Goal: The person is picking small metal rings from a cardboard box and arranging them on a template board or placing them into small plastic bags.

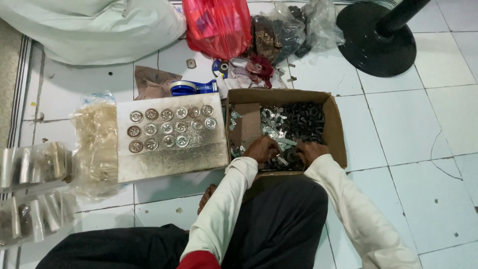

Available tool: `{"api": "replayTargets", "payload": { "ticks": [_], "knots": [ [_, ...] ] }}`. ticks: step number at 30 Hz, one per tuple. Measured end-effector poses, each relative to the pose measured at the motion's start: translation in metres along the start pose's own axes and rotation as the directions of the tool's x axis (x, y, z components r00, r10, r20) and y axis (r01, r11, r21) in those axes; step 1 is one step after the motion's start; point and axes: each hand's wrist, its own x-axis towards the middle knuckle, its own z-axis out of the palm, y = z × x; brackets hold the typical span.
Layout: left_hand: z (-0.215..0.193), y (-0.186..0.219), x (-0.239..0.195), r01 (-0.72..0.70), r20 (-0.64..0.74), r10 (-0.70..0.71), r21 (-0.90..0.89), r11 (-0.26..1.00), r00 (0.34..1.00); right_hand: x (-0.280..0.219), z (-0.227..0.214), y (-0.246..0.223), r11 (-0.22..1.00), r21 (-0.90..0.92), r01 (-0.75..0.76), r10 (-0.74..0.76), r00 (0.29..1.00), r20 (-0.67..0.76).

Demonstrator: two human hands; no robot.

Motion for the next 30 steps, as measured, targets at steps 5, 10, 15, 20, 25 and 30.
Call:
{"api": "replayTargets", "payload": {
  "ticks": [5, 10, 15, 20, 25, 30],
  "knots": [
    [0.008, -0.009, 0.005, -0.032, -0.117, 0.031, -0.012, 0.999, 0.993, 0.004, -0.007, -0.003, 0.964, 0.236, -0.125, 0.129, 0.992, -0.004],
    [-0.011, 0.026, -0.017, -0.054, -0.329, 0.037, -0.044, 0.998, 0.943, -0.002, -0.055, -0.029, 0.781, 0.614, -0.116, 0.235, 0.965, -0.116],
    [-0.031, 0.055, -0.058, -0.129, -0.668, -0.049, -0.215, 0.968, 0.742, 0.025, -0.09, -0.078, 0.381, 0.924, 0.022, 0.297, 0.944, -0.145],
    [-0.078, 0.039, -0.12, 0.016, -0.789, -0.307, -0.353, 0.935, 0.532, 0.041, -0.132, -0.165, 0.195, 0.968, 0.16, 0.134, 0.973, -0.188],
    [-0.115, 0.0, -0.152, 0.19, -0.839, -0.382, -0.333, 0.924, 0.388, 0.075, -0.113, -0.231, 0.492, 0.84, 0.231, 0.001, 0.964, -0.266],
    [-0.12, -0.029, -0.15, 0.303, -0.861, -0.316, -0.202, 0.931, 0.399, 0.085, -0.101, -0.259, 0.639, 0.729, 0.247, -0.03, 0.954, -0.297]
  ]
}}
